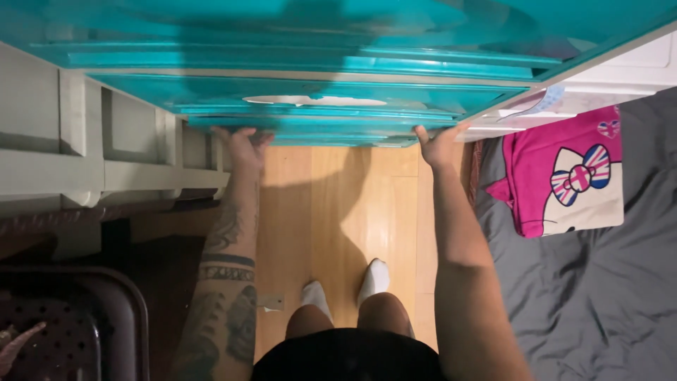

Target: Sort socks and organize clothes in a dresser.

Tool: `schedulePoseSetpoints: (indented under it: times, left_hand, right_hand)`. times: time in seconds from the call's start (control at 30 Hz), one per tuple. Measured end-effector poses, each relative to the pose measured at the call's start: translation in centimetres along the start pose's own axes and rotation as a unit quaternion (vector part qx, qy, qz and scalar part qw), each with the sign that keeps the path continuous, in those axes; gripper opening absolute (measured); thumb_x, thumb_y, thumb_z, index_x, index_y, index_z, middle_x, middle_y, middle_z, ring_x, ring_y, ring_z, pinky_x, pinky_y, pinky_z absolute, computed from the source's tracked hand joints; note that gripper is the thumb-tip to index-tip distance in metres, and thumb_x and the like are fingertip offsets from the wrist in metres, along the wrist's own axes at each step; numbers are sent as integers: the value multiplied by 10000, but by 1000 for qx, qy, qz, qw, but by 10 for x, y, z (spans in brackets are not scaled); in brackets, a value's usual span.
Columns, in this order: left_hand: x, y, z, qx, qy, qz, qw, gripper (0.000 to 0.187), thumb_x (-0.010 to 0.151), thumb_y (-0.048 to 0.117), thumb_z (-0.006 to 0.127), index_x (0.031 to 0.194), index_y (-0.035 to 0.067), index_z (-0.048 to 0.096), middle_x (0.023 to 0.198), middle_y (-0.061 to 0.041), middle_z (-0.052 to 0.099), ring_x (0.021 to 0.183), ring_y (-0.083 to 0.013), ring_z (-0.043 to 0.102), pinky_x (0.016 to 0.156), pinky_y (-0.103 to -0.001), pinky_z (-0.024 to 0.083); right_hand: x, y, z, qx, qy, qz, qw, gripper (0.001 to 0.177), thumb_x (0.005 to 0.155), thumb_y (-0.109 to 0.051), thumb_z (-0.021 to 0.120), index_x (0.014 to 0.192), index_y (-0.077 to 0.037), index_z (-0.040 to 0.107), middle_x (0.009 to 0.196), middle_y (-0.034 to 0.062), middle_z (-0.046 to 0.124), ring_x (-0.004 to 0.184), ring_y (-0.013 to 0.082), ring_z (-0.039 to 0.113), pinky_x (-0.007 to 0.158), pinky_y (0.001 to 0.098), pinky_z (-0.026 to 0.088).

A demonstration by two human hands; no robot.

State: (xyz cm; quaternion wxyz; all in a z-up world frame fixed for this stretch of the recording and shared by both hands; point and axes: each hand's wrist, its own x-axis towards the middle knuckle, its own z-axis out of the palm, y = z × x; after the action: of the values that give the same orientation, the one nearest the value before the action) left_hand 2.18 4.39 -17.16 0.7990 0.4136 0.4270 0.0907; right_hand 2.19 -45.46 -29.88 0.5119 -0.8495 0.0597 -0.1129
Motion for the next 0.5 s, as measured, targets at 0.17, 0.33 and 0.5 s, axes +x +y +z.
schedulePoseSetpoints:
  times: [0.17, 0.33, 0.5]
  left_hand:
    - [11, 16, -15, -15, -138, -25, 990, 1182, 842, -74, 530, 1536, 497, -237, 1596, -191, 311, 1117, -481, 639, 958, -638, 585]
    - [-16, 27, -23, 125, -130, -42, 983, 1079, 961, 39, 570, 1587, 437, -214, 1624, -177, 294, 1298, -425, 520, 996, -693, 506]
    - [-55, -15, -35, 336, -150, 165, 915, 1100, 943, 43, 688, 1598, 228, -176, 1676, -141, 123, 1498, -411, 297, 1202, -624, 319]
  right_hand:
    - [10, -24, 1, -63, -5, 74, 995, 1342, 932, -326, 876, 1459, 214, -234, 1631, 418, 64, 1550, 455, 138, 1272, 443, 89]
    - [2, -35, 2, -63, 21, 100, 993, 1316, 913, -358, 858, 1487, 205, -184, 1625, 414, 101, 1548, 462, 184, 1274, 426, 166]
    - [-19, -74, -3, -126, 43, 120, 984, 1216, 953, -406, 842, 1537, 182, -48, 1631, 424, 94, 1549, 504, 136, 1279, 450, 156]
